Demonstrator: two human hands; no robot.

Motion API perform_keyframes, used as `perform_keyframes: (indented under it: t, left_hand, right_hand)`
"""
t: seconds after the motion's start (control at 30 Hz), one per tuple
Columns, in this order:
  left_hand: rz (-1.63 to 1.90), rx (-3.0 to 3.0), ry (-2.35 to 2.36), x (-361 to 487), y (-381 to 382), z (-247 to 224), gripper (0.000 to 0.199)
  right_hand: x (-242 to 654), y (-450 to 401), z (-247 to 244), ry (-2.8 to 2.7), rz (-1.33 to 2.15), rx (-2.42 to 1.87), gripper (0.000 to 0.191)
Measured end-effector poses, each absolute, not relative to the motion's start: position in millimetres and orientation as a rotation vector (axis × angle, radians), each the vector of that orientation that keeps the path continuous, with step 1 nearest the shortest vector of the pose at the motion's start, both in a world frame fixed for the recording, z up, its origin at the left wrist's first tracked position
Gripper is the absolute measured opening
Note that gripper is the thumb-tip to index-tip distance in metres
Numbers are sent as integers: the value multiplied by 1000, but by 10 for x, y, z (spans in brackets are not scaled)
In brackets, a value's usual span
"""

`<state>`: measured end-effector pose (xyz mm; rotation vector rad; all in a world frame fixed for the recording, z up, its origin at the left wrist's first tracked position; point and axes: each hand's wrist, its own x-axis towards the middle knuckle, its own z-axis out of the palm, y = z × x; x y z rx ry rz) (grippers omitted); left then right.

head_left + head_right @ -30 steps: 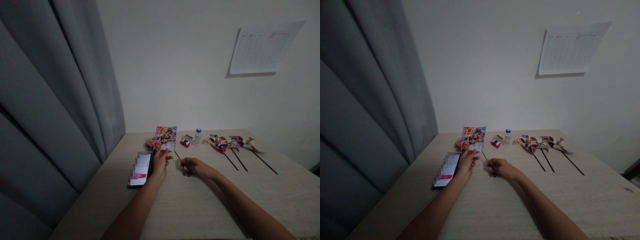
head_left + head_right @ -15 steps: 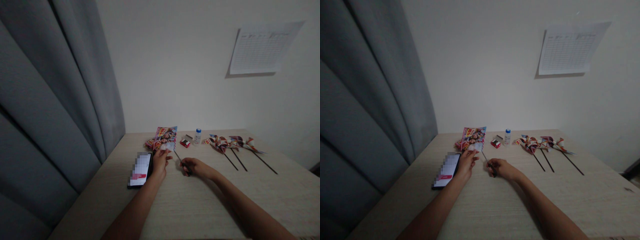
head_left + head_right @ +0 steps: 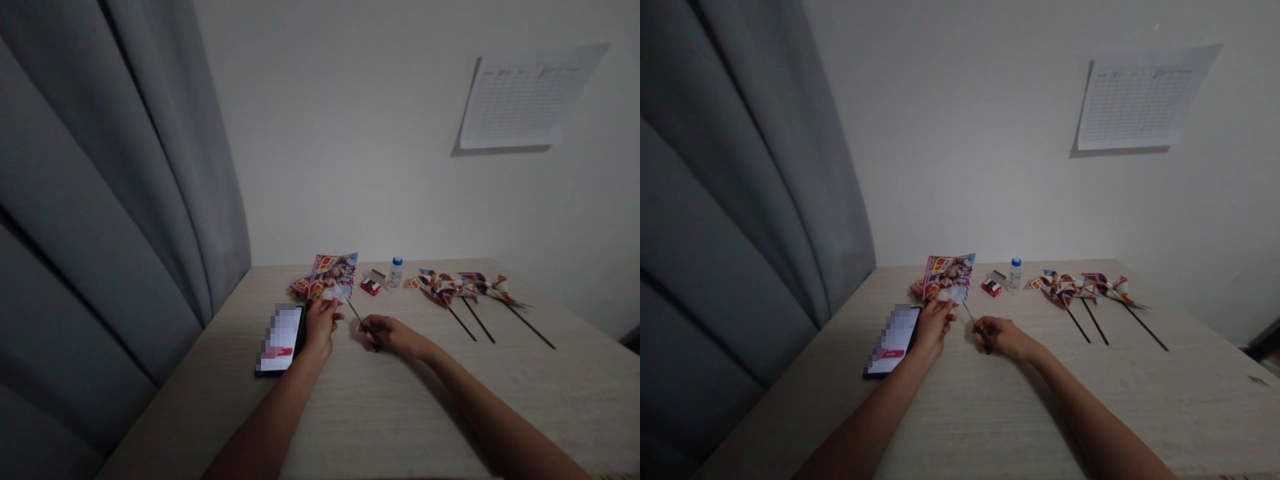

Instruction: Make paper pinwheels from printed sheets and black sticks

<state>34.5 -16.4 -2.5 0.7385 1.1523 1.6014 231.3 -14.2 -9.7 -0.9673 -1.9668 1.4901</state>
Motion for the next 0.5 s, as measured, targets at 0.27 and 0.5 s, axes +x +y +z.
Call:
perform_keyframes:
  t: [0.27,0.5]
  left_hand:
    - [1583,772,1143,363,-168,-26,43]
    - [1583,771,1147,367,-164,-20,42]
  right_hand:
    - [2313,-128,-126,-1914,1494,-989,38]
    - [2316,-102,-179,-1914,1512,-959,38]
